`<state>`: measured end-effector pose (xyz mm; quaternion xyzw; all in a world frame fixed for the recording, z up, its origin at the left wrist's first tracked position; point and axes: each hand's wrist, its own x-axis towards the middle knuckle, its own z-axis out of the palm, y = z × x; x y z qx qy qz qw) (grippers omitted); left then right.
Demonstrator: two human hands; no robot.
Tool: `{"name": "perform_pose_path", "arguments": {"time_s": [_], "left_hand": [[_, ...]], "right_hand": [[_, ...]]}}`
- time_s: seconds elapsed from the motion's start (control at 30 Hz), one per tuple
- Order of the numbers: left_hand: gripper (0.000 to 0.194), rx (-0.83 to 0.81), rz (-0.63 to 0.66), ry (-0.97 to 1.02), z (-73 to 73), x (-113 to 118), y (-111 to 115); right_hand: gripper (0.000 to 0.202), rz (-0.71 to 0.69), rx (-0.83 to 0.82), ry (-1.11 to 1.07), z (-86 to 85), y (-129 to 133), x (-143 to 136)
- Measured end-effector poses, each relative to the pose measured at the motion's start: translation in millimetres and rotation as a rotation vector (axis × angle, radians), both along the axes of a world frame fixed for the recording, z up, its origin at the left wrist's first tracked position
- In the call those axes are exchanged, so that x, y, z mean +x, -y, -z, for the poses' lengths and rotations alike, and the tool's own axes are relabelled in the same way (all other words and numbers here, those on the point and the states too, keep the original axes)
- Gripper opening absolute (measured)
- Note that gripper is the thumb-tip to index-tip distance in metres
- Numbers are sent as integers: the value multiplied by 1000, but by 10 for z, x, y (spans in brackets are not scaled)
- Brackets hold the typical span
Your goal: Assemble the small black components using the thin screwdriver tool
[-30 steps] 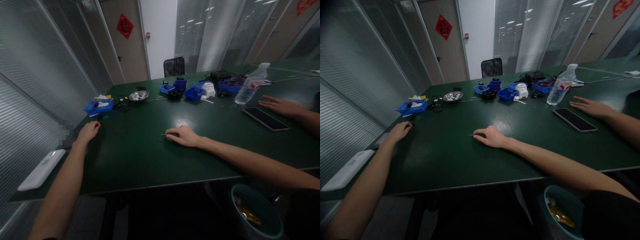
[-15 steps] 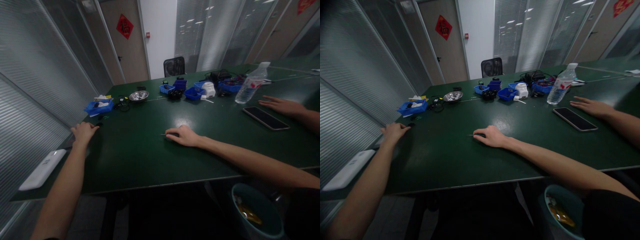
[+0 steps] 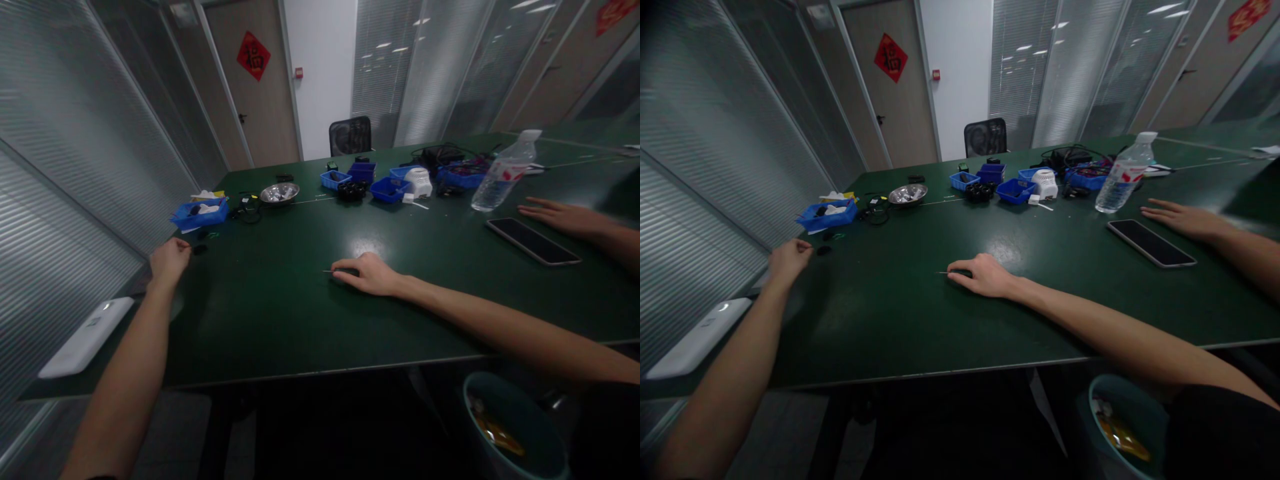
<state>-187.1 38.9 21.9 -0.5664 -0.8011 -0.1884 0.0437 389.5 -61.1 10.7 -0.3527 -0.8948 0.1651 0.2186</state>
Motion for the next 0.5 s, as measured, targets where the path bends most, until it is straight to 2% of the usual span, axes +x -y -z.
{"name": "perform_pose_path", "arguments": {"time_s": [0.2, 0.5], "left_hand": [[27, 141, 96, 106, 11, 128, 21], [25, 195, 85, 216, 42, 132, -3]], "right_hand": [[48, 16, 7, 38, 9, -11, -1], [51, 1, 0, 29, 14, -15, -3]]}}
